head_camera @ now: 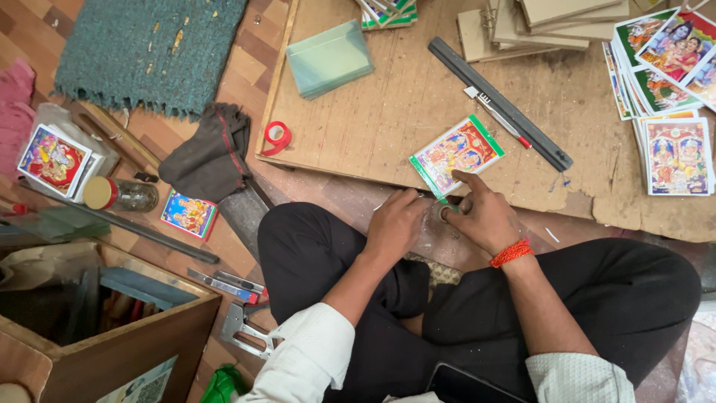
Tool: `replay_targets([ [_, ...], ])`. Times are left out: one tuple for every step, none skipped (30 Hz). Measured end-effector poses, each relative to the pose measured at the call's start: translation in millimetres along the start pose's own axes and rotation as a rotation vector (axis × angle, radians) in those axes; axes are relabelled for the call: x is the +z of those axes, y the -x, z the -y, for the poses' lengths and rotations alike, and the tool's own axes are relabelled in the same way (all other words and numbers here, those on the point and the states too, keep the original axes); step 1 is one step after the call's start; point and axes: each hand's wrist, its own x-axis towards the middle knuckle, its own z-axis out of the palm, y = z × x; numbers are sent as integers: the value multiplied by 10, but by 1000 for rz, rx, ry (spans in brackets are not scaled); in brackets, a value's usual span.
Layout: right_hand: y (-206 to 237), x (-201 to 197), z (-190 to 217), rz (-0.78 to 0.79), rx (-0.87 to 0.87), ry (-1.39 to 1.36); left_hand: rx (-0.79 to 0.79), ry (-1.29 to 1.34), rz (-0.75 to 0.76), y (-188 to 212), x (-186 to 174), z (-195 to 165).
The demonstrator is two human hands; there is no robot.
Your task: The person sits on the floor at a low wooden board and applies green tape along the edge of printed religious picture cards, pressing the tape down by hand. They place finished cards onto a growing stack, pick up new cards and cardboard backing pieces, and handle a tape roll and a metal ruler on the board.
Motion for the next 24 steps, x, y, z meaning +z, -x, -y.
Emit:
replay_targets([
  [-5, 7, -4, -1, 1, 0, 10, -3, -10, -6, 10, 9],
  [-7, 12, -14, -3, 3, 0, 21, -6, -19, -15, 24, 12],
  [-12, 22, -28, -1, 3, -19, 32, -7, -27, -17, 34, 19],
  [-20, 28, -48, 3, 3, -37, 35, -10, -27, -17, 44, 22],
  [-33, 38, -71, 6, 1, -56, 37, -15, -28, -17, 49, 30],
  [-49, 46, -100, 1, -21, -84, 38, -21, -30, -8, 51, 35],
  [-69, 50, -133, -5, -43, -111, 40, -32, -27, 3, 49, 42],
  [-90, 50, -168, -11, -65, -139, 42, -42, -24, 21, 44, 45],
  [-116, 50, -206, 14, -52, -207, 45, -52, -20, 39, 44, 45],
  [-145, 48, -235, 40, -41, -275, 33, -49, -19, 59, 36, 45],
  [-172, 42, -262, 65, -31, -343, 22, -48, -19, 78, 23, 44],
  [-186, 38, -283, 82, -45, -373, 10, -45, -17, 94, 6, 45],
  [-191, 30, -297, 99, -58, -401, -17, -14, -34, 108, -18, 49],
  [-197, 12, -306, 113, -73, -430, -42, 16, -52, 101, -49, 61],
  [-190, -10, -309, 100, -70, -407, -65, 46, -70, 85, -81, 74],
  [-166, -34, -306, 83, -64, -387, -105, 41, -98, 41, -123, 106],
  [-143, -66, -299, 64, -58, -366, -144, 37, -125, -47, -164, 156],
  [-116, -115, -295, 41, -12, -346, -183, 34, -154, -134, -203, 203],
  [-78, -185, -299, 24, 31, -324, -144, 2, -212, -217, -241, 246],
  [-56, -239, -291, 9, 71, -299, -108, -32, -274, -305, -276, 292],
  [-44, -304, -287, -38, 4, -253, -70, -67, -337, -370, -299, 318],
  [-23, -403, -304, -88, -62, -207, -15, -75, -311, -416, -286, 311],
  [-8, -504, -326, -142, -126, -162, 42, -83, -285, -465, -239, 275],
  [-10, -598, -346, -155, -108, -195, 100, -92, -260, -511, -187, 233],
])
